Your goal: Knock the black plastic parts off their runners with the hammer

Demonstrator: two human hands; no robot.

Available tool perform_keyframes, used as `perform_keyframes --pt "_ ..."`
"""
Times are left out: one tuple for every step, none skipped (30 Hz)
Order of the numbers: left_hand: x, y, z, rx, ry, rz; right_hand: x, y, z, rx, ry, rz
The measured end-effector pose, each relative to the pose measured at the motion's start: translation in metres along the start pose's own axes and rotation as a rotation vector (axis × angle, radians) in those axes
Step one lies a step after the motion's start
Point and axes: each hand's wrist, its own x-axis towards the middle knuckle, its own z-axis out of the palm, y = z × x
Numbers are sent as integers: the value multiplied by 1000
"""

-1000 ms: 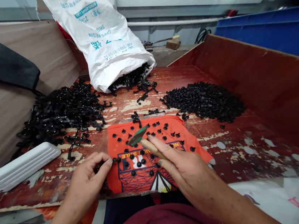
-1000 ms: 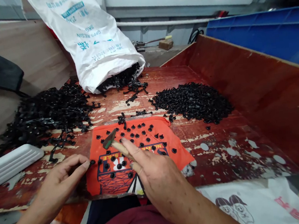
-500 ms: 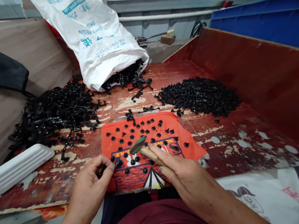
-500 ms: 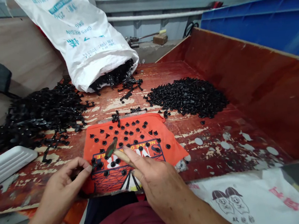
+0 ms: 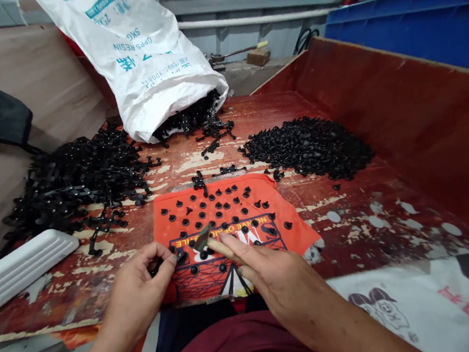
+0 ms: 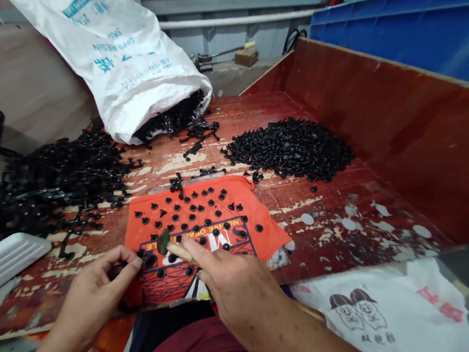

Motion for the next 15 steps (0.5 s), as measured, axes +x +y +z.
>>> perform_keyframes --pt "1 1 0 -8 -9 -2 1 -1 0 1 -16 6" --pt "2 1 -1 -17 -17 -2 2 -2 0 15 -37 14" --pt "3 2 -1 -25 -24 -1 3 -3 -1 33 -55 19" --pt "4 3 -1 -31 -29 -1 4 -5 -2 43 -60 17" --pt "4 4 -2 -34 -33 -3 5 -6 -3 52 -59 6" --pt "3 5 -2 -36 -41 -7 6 -8 -3 59 -55 -8" --pt "3 6 -2 -35 -47 -11 8 -10 -3 63 -46 -20" --pt "3 7 -2 -33 -52 -14 9 -12 -3 60 -34 -30" --pt "2 7 -3 -28 -54 -13 10 -13 -1 52 -24 -34" --pt "2 6 -3 -24 -55 -9 11 -15 2 35 -16 -33" --pt "2 6 -3 -23 -54 -3 13 -16 5 13 -18 -31" --pt "2 4 -3 -24 -53 3 14 -17 9 -14 -29 -23" --pt "2 3 -2 -25 -51 11 15 -17 12 -42 -49 -14" --pt "2 1 -2 -26 -50 18 16 -17 15 -67 -71 -4" --pt "3 0 -2 -26 -49 23 17 -18 16 -82 -87 7"
